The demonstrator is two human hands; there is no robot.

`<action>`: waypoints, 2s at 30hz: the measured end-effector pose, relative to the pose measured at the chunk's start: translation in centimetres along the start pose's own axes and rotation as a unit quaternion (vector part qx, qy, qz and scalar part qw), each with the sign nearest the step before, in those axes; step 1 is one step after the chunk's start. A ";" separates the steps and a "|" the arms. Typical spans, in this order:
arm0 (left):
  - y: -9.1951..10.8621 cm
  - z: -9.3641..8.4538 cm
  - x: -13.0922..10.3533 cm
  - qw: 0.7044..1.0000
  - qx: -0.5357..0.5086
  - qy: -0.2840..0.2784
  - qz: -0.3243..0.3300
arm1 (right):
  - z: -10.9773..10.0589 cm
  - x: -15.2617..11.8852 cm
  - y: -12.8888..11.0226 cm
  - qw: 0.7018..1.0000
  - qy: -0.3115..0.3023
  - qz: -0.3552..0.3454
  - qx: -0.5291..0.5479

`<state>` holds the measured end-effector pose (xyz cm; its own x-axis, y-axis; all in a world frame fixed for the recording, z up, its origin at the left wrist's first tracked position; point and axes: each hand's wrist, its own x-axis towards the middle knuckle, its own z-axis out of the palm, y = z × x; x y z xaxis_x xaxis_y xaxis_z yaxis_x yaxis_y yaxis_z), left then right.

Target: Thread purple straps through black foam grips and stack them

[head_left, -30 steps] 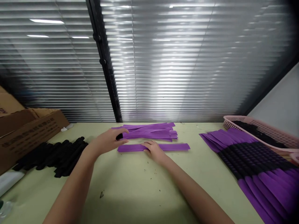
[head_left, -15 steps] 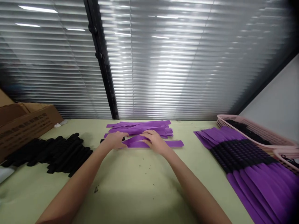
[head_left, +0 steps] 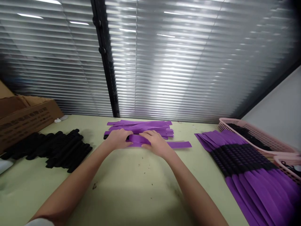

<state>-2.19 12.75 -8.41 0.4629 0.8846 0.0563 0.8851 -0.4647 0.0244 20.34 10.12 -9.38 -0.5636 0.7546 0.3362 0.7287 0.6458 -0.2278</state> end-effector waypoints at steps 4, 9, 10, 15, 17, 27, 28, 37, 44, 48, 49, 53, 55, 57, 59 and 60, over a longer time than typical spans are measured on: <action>1.4 -1.3 -0.9 0.994 -0.063 0.058 0.061 | -0.2 0.2 -1.9 1.000 0.018 -0.007 0.014; 2.0 -2.5 -1.4 0.973 -0.188 0.033 0.131 | -1.3 0.2 -2.9 0.998 0.008 -0.037 0.052; 1.9 -2.7 -1.5 0.964 -0.223 0.021 0.142 | -1.5 0.1 -2.9 0.997 0.005 -0.045 0.055; 0.6 -3.3 -2.1 0.918 -0.380 0.002 0.111 | -3.3 -0.6 -2.0 0.998 0.034 -0.028 0.054; 0.1 -3.5 -2.2 0.903 -0.420 0.009 0.089 | -4.2 -0.9 -1.7 0.996 0.058 -0.012 0.072; 0.7 -4.3 -2.2 0.839 -0.526 -0.022 0.134 | -6.4 -1.5 -2.0 0.984 0.080 -0.059 0.149; 0.8 -4.2 -2.2 0.835 -0.533 -0.025 0.137 | -6.4 -1.5 -2.0 0.983 0.074 -0.065 0.153; 1.0 -4.6 -3.0 0.867 -0.483 -0.033 0.122 | -6.7 -1.8 -2.6 0.987 0.038 -0.067 0.144; 1.9 -5.2 -3.7 0.886 -0.444 0.010 0.132 | -6.8 -1.9 -3.4 0.988 0.041 -0.069 0.130; 2.7 -5.6 -4.0 0.905 -0.403 0.031 0.128 | -6.8 -1.9 -3.7 0.988 0.047 -0.070 0.131; 2.8 -5.6 -4.0 0.910 -0.393 0.034 0.124 | -6.8 -1.9 -3.7 0.988 0.048 -0.070 0.129; 3.0 -5.5 -4.0 0.923 -0.362 0.050 0.119 | -6.7 -2.0 -3.9 0.990 0.046 -0.062 0.119; 3.1 -5.4 -4.0 0.925 -0.357 0.052 0.116 | -6.6 -2.0 -4.0 0.991 0.042 -0.054 0.116; 3.2 -5.4 -3.9 0.927 -0.352 0.051 0.118 | -6.5 -2.0 -4.1 0.991 0.039 -0.052 0.120; 3.4 -5.5 -3.9 0.928 -0.348 0.048 0.121 | -6.4 -2.0 -4.1 0.989 0.037 -0.056 0.131; 3.5 -5.6 -3.9 0.929 -0.346 0.046 0.122 | -6.4 -1.9 -4.1 0.988 0.038 -0.060 0.139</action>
<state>-1.18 7.43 -3.00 0.6113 0.7574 0.2294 0.4963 -0.5926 0.6344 20.97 5.29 -3.27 -0.6015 0.6664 0.4407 0.5177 0.7452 -0.4202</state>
